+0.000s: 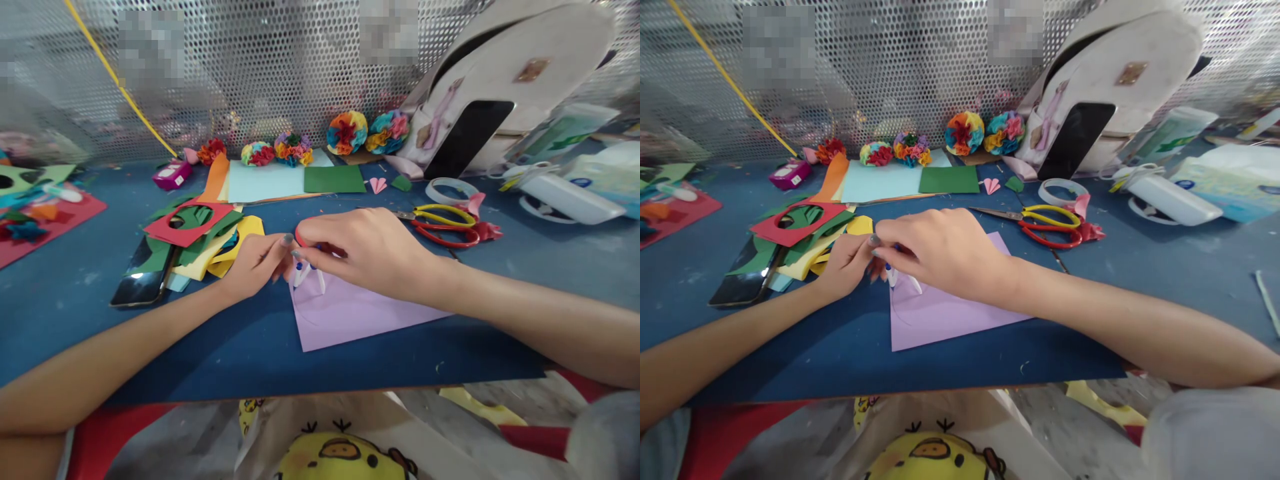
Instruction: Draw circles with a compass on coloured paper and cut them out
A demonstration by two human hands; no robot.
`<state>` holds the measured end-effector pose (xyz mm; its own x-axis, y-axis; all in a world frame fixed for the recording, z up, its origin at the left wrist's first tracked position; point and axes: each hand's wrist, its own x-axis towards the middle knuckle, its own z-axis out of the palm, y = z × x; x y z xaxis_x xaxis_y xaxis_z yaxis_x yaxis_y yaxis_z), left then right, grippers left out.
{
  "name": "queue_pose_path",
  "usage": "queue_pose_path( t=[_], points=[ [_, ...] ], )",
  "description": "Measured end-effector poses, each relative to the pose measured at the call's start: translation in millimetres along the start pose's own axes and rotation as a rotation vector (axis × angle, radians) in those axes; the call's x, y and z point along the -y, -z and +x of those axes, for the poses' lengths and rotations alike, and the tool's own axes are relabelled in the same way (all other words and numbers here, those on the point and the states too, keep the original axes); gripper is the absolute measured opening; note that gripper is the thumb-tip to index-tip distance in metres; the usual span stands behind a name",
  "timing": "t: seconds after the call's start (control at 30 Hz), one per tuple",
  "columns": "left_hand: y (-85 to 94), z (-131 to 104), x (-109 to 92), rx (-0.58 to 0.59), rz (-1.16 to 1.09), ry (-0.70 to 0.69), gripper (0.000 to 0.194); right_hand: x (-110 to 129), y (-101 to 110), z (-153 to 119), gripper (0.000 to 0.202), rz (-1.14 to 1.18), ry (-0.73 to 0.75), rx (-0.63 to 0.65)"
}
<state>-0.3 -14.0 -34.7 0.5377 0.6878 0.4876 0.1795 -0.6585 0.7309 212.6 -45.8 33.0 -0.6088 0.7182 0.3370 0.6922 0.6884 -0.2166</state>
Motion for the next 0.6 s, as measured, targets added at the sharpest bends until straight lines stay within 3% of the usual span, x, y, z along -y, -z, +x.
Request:
queue_pose_path(
  t=[0.3,0.47,0.6],
  points=[
    [0.0,0.7,-1.0,0.015,-0.01,0.026,0.062,-2.4,-1.0,-1.6,0.032,-0.075,-0.011,-0.022],
    [0.3,0.9,-0.7,0.012,-0.022,0.017,0.058,-6.2,1.9,-5.0,0.032,-0.049,0.09,-0.052],
    [0.8,1.3,-1.4,0.019,-0.029,0.009,0.061,-10.0,7.9,-8.1,0.031,0.073,0.188,0.002]
  ],
)
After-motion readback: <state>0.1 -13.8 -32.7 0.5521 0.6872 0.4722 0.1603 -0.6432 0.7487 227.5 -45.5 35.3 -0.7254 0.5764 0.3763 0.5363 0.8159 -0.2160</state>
